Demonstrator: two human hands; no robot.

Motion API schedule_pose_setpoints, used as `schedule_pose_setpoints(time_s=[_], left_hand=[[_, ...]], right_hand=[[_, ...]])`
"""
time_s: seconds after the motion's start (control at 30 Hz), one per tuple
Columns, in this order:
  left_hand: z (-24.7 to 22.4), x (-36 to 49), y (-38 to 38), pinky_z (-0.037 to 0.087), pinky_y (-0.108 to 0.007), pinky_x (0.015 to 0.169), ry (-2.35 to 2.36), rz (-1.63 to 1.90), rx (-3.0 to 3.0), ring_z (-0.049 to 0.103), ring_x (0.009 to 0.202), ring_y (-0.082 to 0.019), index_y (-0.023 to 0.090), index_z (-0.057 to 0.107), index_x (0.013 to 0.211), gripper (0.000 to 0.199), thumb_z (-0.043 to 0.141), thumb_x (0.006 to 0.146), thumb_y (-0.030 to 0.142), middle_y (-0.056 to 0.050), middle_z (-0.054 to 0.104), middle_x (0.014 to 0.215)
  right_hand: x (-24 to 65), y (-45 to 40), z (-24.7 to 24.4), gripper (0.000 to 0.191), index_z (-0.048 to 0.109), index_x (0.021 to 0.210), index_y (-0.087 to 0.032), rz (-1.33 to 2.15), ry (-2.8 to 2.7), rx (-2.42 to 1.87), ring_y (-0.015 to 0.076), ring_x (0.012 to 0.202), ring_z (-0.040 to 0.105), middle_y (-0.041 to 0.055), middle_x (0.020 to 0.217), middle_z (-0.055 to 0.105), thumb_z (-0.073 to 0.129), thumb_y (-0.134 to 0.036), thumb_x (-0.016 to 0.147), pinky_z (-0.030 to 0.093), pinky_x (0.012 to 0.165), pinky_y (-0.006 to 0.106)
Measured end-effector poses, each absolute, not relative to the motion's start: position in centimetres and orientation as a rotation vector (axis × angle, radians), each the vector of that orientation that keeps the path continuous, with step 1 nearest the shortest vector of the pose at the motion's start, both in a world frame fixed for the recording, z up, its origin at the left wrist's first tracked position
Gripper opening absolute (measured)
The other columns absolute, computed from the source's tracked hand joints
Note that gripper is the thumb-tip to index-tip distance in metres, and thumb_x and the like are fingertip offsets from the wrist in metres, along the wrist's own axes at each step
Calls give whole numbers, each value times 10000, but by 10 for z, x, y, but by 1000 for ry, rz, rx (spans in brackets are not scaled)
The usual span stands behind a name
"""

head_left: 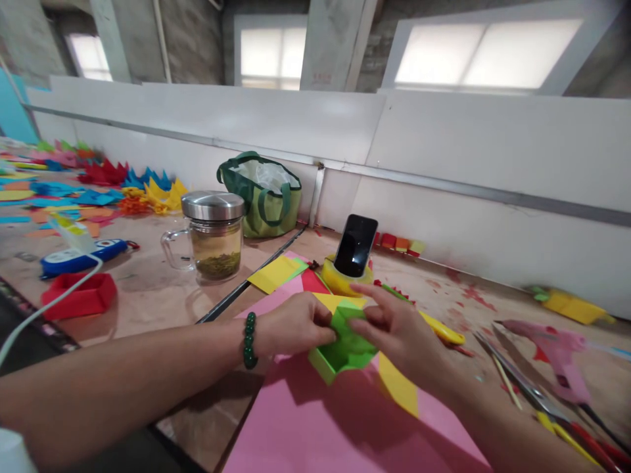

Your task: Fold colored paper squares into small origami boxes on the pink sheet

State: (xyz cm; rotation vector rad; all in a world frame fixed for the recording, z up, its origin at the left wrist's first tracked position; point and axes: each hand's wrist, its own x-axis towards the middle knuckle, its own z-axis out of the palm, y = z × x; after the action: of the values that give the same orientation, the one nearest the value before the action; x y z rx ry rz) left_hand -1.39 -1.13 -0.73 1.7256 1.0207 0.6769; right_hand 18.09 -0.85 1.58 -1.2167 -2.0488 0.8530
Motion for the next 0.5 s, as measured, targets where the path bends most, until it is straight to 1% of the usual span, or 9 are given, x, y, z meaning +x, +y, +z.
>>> schedule_pose_setpoints(time_s=[0.1,0.13,0.2,0.27,0.33,0.4,0.5], left_hand=[[-6,-14,-8,389,-195,545,990,809,1614,498,552,-94,125,683,699,148,558,657,194,24,594,607],[-6,-13,-6,414,-202,571,982,864,1578,526,577,-104,120,699,732,164,577,657,200,10,621,637],[-8,-13,-4,429,-208,573,988,965,1567,537,581,-111,108,702,717,152,604,657,209,-3,626,635],[-11,-12,-4,423,-202,548,995,1040,1613,527,568,-108,104,687,674,132,601,667,204,-1,603,606],[-13,-10,-5,424,-198,542,978,1084,1663,528,581,-111,104,677,659,129,586,676,193,-1,594,604],[-14,-8,-7,434,-198,553,973,1096,1695,539,611,-118,103,677,670,126,575,677,178,-7,606,630],[-15,-7,-9,435,-191,569,979,1040,1717,539,621,-111,108,678,709,132,555,664,124,5,618,653]], right_hand=[[189,1,24,364,533,1022,-182,962,-1808,-1202,120,525,539,-39,590,563,575,-466,798,436,510,236],[189,2,26,362,531,948,-185,990,-1754,-1235,124,533,561,-22,602,594,574,-508,791,458,521,241],[187,0,28,371,516,858,-190,1081,-1730,-1320,122,490,563,-17,560,606,588,-542,765,454,486,232],[181,-5,26,346,519,867,-188,1212,-1765,-1378,118,435,542,-31,511,593,608,-500,748,421,434,218],[173,-11,21,263,531,887,-184,1290,-1790,-1393,115,395,515,-53,477,570,607,-380,728,396,402,212],[168,-13,15,157,549,833,-185,1233,-1806,-1394,104,368,472,-78,440,518,553,-246,688,363,380,204],[166,-10,9,124,566,715,-178,1020,-1869,-1331,89,413,456,-71,487,508,495,-151,617,334,402,197]])
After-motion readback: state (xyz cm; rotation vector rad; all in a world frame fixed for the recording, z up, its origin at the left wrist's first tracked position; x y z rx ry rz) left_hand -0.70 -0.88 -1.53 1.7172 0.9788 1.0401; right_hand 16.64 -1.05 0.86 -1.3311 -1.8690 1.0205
